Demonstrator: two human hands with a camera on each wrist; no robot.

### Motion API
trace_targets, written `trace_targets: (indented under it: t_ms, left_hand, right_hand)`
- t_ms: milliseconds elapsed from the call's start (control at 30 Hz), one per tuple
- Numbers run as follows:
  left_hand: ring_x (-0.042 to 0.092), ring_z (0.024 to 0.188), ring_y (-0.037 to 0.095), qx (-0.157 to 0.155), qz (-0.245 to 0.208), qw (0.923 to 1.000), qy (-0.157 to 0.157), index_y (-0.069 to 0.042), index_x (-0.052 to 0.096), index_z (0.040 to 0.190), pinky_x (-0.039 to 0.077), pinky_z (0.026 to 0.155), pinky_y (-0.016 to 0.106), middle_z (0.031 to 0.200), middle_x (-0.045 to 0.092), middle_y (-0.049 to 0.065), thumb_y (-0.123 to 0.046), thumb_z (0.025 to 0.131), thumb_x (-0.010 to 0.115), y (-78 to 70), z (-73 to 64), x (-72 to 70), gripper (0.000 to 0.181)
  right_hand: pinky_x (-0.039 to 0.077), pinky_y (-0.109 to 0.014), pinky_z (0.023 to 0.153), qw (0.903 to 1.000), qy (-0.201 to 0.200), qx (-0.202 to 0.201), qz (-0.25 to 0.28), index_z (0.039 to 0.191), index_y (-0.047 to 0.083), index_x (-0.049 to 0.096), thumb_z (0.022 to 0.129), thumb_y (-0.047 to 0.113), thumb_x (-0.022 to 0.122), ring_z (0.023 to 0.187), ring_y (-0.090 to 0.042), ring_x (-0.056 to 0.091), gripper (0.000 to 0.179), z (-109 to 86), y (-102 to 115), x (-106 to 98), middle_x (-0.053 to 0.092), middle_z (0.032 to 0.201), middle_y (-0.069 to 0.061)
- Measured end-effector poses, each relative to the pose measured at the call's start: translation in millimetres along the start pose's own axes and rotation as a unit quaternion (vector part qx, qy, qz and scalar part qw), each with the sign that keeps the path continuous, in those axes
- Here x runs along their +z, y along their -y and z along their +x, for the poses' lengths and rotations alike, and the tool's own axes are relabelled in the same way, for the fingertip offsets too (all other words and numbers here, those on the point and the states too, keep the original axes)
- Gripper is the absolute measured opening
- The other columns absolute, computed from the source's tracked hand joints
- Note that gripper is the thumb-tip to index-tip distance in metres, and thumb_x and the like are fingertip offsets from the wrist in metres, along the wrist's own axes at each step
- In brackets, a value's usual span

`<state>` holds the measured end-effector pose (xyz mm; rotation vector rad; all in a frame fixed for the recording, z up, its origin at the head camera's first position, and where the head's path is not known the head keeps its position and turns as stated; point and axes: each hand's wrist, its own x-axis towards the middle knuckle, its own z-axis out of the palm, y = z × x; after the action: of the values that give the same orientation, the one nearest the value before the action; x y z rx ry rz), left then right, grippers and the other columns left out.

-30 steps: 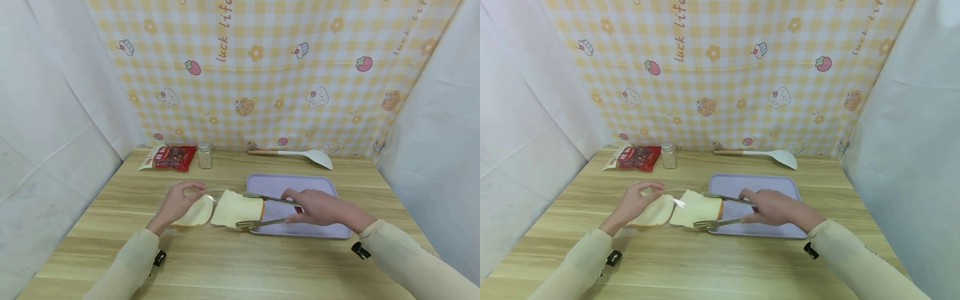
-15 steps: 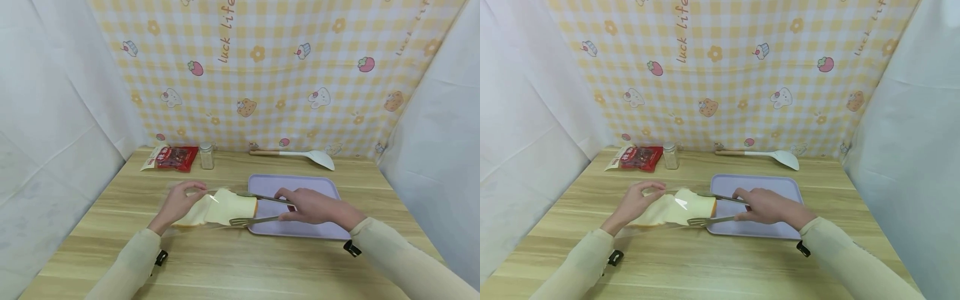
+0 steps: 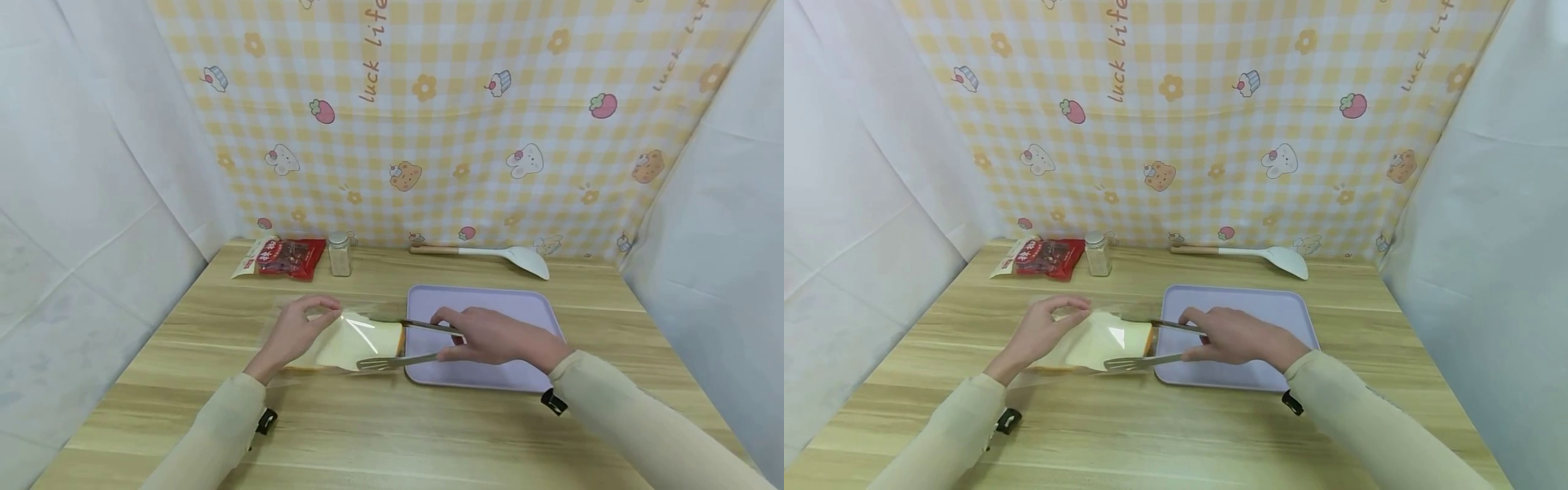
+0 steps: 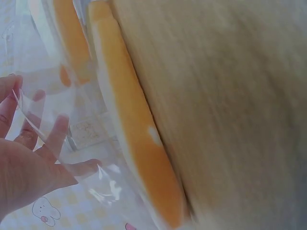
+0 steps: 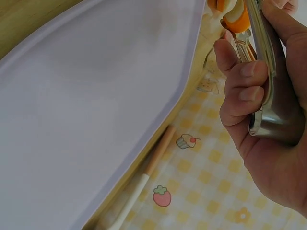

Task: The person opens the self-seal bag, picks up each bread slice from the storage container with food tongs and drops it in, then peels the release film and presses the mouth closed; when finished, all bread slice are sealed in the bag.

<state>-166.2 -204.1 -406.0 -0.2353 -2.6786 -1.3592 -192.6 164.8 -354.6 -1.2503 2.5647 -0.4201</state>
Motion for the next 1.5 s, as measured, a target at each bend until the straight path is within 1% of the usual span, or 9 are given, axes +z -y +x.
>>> trace_targets:
  t_ms: [167,333,567,867,967,1133,1333,1500]
  left_hand:
    - [0.060,0.136,0.038,-0.002,-0.001,1.0000,-0.001,-0.007,0.078,0.115,0.046,0.114,0.063,0.133,0.073,0.014,-0.020,0.102,0.071,0.4,-1.2,-0.1,0.019]
    - [0.061,0.135,0.039,0.004,-0.002,1.0000,-0.004,-0.006,0.077,0.116,0.046,0.113,0.063,0.131,0.073,0.015,-0.019,0.102,0.071,0.8,-2.3,-0.3,0.020]
    - [0.062,0.133,0.038,0.009,0.002,0.9999,-0.009,-0.009,0.078,0.114,0.046,0.114,0.062,0.130,0.074,0.014,-0.020,0.102,0.071,0.3,-3.6,-1.1,0.018]
    - [0.057,0.139,0.039,-0.004,0.002,1.0000,0.003,-0.012,0.078,0.117,0.045,0.113,0.064,0.135,0.072,0.012,-0.026,0.104,0.069,-4.9,-5.3,-3.5,0.021]
    - [0.057,0.139,0.038,-0.008,0.000,1.0000,0.003,-0.012,0.078,0.117,0.047,0.111,0.062,0.135,0.072,0.011,-0.026,0.104,0.069,-4.7,-5.7,-3.6,0.021]
    - [0.059,0.137,0.037,-0.005,0.000,1.0000,0.001,-0.010,0.078,0.118,0.050,0.109,0.060,0.135,0.072,0.011,-0.026,0.104,0.070,-5.1,-5.2,-2.5,0.023]
    - [0.060,0.135,0.036,0.002,0.004,1.0000,-0.003,-0.011,0.078,0.115,0.051,0.106,0.059,0.134,0.073,0.011,-0.024,0.103,0.070,-5.2,-3.6,-1.6,0.019]
    - [0.060,0.136,0.037,0.004,0.002,1.0000,-0.006,-0.011,0.079,0.114,0.049,0.109,0.060,0.133,0.073,0.012,-0.021,0.103,0.071,-5.9,-3.5,-2.2,0.017]
  right_hand:
    - [0.049,-0.024,0.063,1.0000,0.005,0.000,0.007,0.141,0.014,0.054,0.101,0.050,0.069,0.062,-0.003,0.053,0.055,10.1,1.8,4.2,0.063,0.083,0.011]
    - [0.050,-0.024,0.064,0.9999,0.008,-0.001,0.007,0.142,0.016,0.053,0.101,0.049,0.069,0.064,-0.003,0.055,0.055,21.7,3.2,10.8,0.063,0.083,0.012]
    - [0.051,-0.025,0.065,0.9996,0.005,-0.026,0.015,0.141,0.013,0.053,0.102,0.048,0.068,0.065,-0.002,0.056,0.055,38.6,7.6,17.0,0.064,0.084,0.011]
    - [0.051,-0.026,0.067,0.9990,0.016,-0.033,0.027,0.143,0.014,0.052,0.103,0.052,0.066,0.065,-0.003,0.056,0.056,58.3,11.2,25.7,0.064,0.083,0.011]
    - [0.051,-0.026,0.067,0.9989,0.020,-0.031,0.029,0.143,0.015,0.052,0.103,0.052,0.066,0.066,-0.004,0.057,0.057,64.1,14.0,27.2,0.063,0.082,0.010]
    - [0.051,-0.026,0.068,0.9988,0.025,-0.028,0.032,0.144,0.016,0.052,0.103,0.050,0.066,0.068,-0.004,0.057,0.056,72.0,17.8,27.1,0.064,0.082,0.008]
    - [0.049,-0.026,0.064,0.9981,0.026,-0.038,0.041,0.143,0.013,0.053,0.103,0.048,0.067,0.063,-0.004,0.053,0.055,79.2,19.3,25.7,0.064,0.078,0.004]
    - [0.048,-0.026,0.062,0.9981,0.031,-0.031,0.044,0.144,0.013,0.053,0.103,0.050,0.066,0.062,-0.005,0.053,0.057,83.9,20.0,24.9,0.065,0.078,0.004]
